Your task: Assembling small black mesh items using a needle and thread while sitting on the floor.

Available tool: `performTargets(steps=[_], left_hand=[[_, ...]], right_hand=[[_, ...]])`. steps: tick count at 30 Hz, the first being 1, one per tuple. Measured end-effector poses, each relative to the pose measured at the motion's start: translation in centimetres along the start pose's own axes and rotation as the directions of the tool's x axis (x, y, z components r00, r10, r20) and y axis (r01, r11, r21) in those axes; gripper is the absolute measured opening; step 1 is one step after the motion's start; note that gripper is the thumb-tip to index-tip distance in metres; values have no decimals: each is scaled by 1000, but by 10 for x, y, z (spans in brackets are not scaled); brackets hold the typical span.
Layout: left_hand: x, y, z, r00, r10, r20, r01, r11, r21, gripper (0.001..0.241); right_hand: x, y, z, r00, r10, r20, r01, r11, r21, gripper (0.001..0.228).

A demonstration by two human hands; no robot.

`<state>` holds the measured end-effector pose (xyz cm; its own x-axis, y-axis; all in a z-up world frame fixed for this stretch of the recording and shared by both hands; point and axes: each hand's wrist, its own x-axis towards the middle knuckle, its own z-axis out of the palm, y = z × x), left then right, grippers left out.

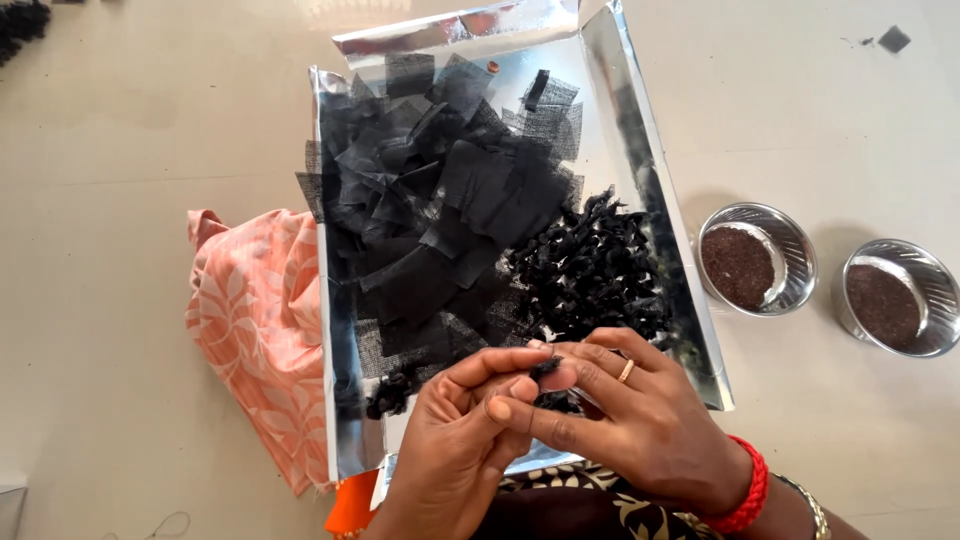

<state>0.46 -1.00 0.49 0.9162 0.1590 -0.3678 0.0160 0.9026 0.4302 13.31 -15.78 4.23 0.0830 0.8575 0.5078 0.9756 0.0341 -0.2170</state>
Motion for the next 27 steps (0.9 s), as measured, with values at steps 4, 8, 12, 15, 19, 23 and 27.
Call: performTargets(steps=[4,8,12,15,19,23,27], left_hand=[[2,-8,-14,998,56,30,-55,997,-45,32],[2,-4,0,998,54,-18,-55,993,-101,27],[2,-8,-7,998,32,-62,-33,999,-15,22],[0,-6,-8,997,71,-6,-70,997,37,18],[-1,1,-9,986,152,66,-159,981,115,15],[-1,11,-17,973,216,80,-223,970,98,14],[0,16,-20,965,247,93,-253,966,58,10]], right_hand=[[-10,0,6,992,99,-83,-106,991,-83,35],[-4,-4,4,995,10,-100,-9,1000,9,34],[-7,-2,2,998,-48,-46,48,999,-4,34],[-22,3,5,997,61,-51,-53,987,149,36],[-48,42,-2,916,349,-198,-347,937,42,37],[-62,50,-45,890,426,-164,-440,896,-58,38],[-83,43,-82,859,511,-28,-512,857,-69,26]])
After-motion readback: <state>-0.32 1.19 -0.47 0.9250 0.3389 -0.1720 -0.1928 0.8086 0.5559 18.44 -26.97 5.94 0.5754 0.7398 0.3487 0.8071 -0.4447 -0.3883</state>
